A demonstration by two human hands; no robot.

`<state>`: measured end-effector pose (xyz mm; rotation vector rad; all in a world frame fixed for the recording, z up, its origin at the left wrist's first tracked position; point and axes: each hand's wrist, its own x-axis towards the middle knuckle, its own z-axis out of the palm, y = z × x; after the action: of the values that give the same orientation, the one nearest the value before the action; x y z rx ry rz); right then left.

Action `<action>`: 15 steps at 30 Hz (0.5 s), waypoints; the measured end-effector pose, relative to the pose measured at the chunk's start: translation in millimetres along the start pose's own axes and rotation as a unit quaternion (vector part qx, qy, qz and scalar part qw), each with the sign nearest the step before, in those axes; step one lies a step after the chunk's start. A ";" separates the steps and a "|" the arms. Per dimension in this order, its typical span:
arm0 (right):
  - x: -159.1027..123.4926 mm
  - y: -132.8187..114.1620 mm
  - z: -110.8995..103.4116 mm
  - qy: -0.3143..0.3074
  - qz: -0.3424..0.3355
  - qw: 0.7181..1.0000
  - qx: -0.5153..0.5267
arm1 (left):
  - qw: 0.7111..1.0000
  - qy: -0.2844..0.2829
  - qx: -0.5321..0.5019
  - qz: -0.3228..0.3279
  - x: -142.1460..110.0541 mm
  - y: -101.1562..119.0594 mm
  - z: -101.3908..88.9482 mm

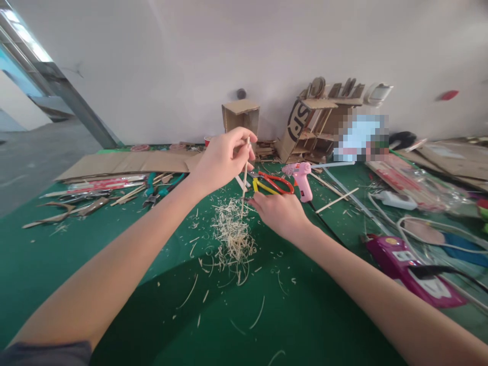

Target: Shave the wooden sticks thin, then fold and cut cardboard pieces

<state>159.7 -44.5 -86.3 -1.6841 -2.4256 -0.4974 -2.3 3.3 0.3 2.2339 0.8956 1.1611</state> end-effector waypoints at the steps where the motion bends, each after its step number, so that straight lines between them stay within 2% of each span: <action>1: -1.2 -1.9 2.2 -0.019 -0.011 1.000 -0.002 | 1.000 -0.001 -0.001 0.000 -0.2 0.3 -0.1; 5: -3.1 -7.6 3.5 -0.098 -0.065 0.993 -0.008 | 1.000 -0.008 -0.003 0.004 -1.5 1.6 -0.8; 8: -2.3 -7.5 -2.8 -0.110 -0.093 0.989 -0.018 | 1.000 -0.010 0.001 0.006 -1.9 0.8 -2.3; 11: -1.3 -2.5 -10.8 -0.051 -0.079 0.995 -0.025 | 1.000 -0.011 -0.001 0.005 -1.4 -1.2 -3.5; 15: 1.0 8.3 -18.5 0.070 -0.006 0.997 -0.015 | 1.000 -0.024 -0.002 0.012 -1.3 0.0 -2.8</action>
<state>165.8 -47.5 -67.1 -1.5884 -2.3420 -0.6349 -5.2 2.7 1.1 2.2663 0.8490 1.1152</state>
